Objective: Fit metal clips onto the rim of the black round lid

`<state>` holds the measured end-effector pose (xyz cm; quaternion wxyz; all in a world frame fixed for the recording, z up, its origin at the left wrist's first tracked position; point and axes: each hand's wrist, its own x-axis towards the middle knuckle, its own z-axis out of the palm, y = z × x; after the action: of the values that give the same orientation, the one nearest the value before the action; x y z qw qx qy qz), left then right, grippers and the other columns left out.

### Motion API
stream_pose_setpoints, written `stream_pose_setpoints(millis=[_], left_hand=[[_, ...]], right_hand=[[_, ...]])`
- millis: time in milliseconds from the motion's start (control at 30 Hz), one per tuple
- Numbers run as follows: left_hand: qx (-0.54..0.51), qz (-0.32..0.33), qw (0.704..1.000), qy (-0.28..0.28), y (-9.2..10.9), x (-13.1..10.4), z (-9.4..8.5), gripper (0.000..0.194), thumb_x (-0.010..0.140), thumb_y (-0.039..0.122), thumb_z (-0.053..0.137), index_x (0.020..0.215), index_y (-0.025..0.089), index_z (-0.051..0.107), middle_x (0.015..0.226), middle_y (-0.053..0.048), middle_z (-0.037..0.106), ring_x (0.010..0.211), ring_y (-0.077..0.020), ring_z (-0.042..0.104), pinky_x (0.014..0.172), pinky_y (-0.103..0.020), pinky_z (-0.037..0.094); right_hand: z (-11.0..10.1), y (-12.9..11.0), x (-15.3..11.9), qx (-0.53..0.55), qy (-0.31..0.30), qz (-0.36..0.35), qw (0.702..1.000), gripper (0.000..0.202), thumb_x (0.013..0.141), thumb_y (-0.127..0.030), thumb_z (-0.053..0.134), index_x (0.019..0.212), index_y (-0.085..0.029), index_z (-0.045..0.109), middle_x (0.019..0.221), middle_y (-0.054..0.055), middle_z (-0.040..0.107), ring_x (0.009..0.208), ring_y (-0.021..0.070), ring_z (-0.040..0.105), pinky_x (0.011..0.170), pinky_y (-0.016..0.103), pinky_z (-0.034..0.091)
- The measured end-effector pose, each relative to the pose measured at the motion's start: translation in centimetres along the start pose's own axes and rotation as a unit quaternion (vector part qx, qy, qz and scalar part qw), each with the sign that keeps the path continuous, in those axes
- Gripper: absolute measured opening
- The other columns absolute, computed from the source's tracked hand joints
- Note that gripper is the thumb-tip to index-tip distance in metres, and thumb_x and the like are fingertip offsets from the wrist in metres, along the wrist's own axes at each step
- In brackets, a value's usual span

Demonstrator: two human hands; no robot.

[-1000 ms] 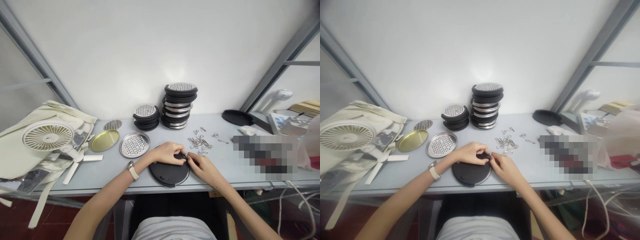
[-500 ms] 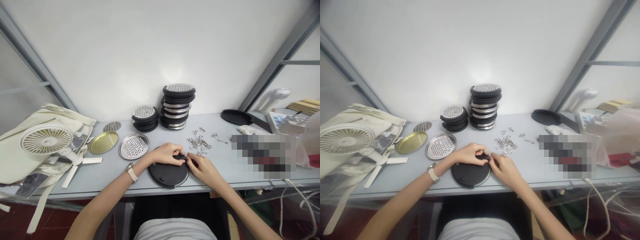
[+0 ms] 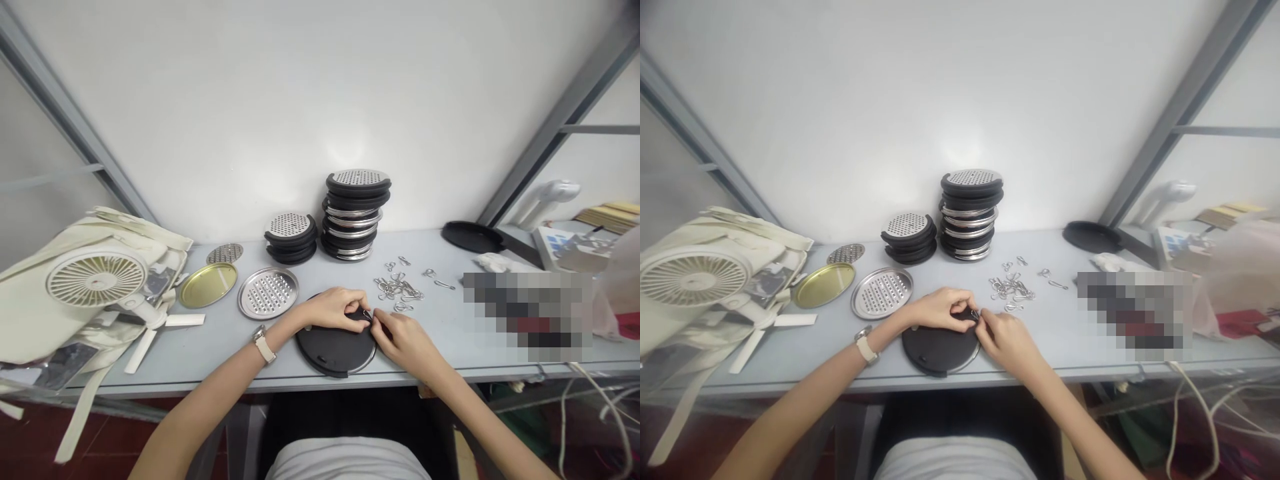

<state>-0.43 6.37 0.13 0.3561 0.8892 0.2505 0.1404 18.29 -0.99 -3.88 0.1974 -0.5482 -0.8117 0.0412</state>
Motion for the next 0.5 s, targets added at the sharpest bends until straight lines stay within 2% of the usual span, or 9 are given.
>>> stream_pose_setpoints(millis=[200,500], left_hand=[[0.007,0.008,1.0,0.008,0.02,-0.05,0.03,0.022,0.071,0.024,0.066,0.082,0.019,0.048,0.061,0.009,0.04,0.056,-0.0066,0.038,0.054,-0.019,0.028],[-0.023,0.001,1.0,-0.008,0.25,-0.18,-0.09,0.017,0.074,0.023,0.063,0.082,0.018,0.049,0.059,0.009,0.04,0.055,-0.0066,0.038,0.054,-0.02,0.029]], right_hand=[[0.13,0.09,0.08,-0.036,0.004,-0.01,0.999,0.026,0.092,-0.025,0.033,0.074,-0.02,0.051,0.057,0.004,0.059,0.052,0.0176,0.056,0.051,0.026,0.029],[0.09,-0.02,0.08,-0.05,0.003,-0.017,0.999,0.027,0.092,-0.023,0.033,0.075,-0.019,0.053,0.058,0.005,0.06,0.051,0.0177,0.056,0.052,0.026,0.028]])
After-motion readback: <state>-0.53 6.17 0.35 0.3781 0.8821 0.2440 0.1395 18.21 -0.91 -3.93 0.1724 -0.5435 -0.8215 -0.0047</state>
